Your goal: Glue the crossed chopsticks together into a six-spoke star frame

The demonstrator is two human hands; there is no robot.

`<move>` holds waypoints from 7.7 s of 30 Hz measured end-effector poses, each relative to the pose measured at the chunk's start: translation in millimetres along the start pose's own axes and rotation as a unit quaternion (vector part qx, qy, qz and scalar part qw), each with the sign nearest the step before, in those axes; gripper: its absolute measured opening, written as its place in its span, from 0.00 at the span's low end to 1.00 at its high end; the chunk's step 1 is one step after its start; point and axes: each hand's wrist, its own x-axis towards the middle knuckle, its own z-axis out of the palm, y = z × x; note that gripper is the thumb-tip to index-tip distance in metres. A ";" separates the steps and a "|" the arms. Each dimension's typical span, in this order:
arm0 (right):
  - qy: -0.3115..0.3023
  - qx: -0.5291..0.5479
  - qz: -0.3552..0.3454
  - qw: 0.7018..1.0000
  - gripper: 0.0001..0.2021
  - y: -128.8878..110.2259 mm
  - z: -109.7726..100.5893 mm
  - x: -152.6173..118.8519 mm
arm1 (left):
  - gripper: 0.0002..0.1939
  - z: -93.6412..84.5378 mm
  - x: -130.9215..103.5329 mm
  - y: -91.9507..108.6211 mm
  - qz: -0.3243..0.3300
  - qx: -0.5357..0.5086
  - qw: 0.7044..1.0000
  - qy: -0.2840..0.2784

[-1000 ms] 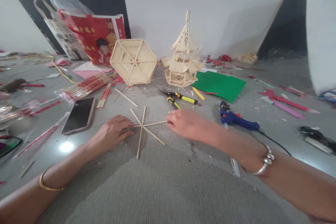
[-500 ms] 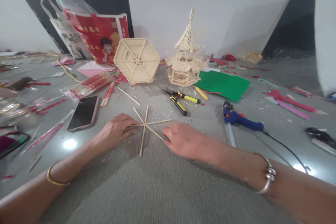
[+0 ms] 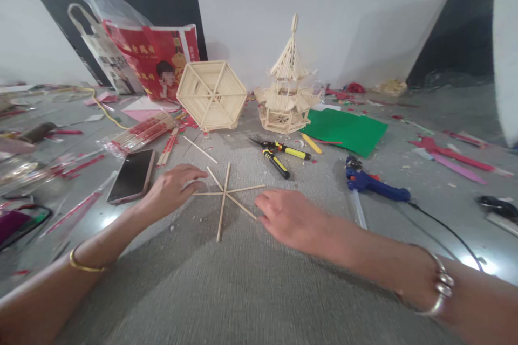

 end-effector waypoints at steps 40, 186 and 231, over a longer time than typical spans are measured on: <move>0.090 -0.047 -0.009 0.995 0.05 -5.1 19.3 -11.5 | 0.06 23.1 32.7 -42.6 0.000 0.016 0.999 -0.045; 0.165 0.041 0.073 0.983 0.07 -18.9 52.1 -37.4 | 0.06 -31.0 -19.2 -7.7 -0.137 -0.028 0.973 -0.185; 0.166 0.046 0.058 0.983 0.07 -20.0 46.7 -40.4 | 0.14 5.3 39.9 -42.6 -0.016 0.024 0.991 -0.130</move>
